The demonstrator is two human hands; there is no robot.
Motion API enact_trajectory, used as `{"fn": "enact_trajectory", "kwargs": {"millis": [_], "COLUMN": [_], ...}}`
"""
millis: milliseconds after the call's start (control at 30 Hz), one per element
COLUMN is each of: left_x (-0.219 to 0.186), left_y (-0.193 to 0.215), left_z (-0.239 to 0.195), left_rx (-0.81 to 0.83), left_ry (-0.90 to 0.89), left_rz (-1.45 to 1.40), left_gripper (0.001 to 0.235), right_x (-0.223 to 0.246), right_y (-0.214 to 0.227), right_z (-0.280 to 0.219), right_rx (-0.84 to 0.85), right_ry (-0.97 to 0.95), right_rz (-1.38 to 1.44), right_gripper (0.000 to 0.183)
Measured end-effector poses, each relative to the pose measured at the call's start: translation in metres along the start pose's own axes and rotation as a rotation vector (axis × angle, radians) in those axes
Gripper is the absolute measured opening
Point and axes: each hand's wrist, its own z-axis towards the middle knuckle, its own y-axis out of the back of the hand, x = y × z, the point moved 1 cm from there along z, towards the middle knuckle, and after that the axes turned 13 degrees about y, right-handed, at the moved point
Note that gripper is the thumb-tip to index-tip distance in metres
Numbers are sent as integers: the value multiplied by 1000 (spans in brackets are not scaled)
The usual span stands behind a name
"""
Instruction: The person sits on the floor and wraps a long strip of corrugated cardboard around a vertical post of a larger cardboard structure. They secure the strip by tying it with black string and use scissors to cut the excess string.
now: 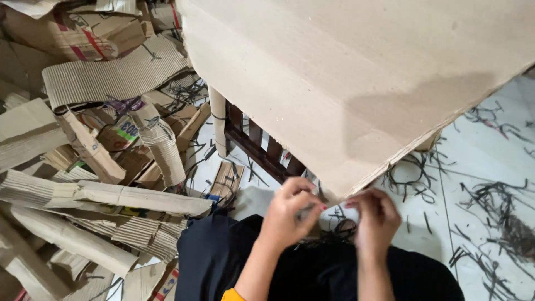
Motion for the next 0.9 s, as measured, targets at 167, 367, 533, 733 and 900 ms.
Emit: {"fn": "enact_trajectory", "kwargs": {"millis": [167, 367, 533, 733, 900], "left_x": [4, -9, 4, 48, 48], "left_y": [-20, -27, -36, -39, -42], "left_z": [-4, -5, 2, 5, -1], "left_rx": [-36, -78, -145, -340, -263], "left_ry": [-147, -330, -276, -163, -20], "left_rz": [-121, 107, 212, -27, -230], "left_gripper": [14, 9, 13, 5, 21], "right_x": [-1, -6, -15, -21, -25], "right_y": [-30, -21, -11, -10, -17], "right_z": [-19, -7, -13, -21, -17], "right_rx": [-264, -256, -148, 3, 51], "right_ry": [-214, -142, 22, 214, 126], "right_rz": [337, 392, 167, -98, -74], "right_gripper": [11, 15, 6, 2, 13]}}
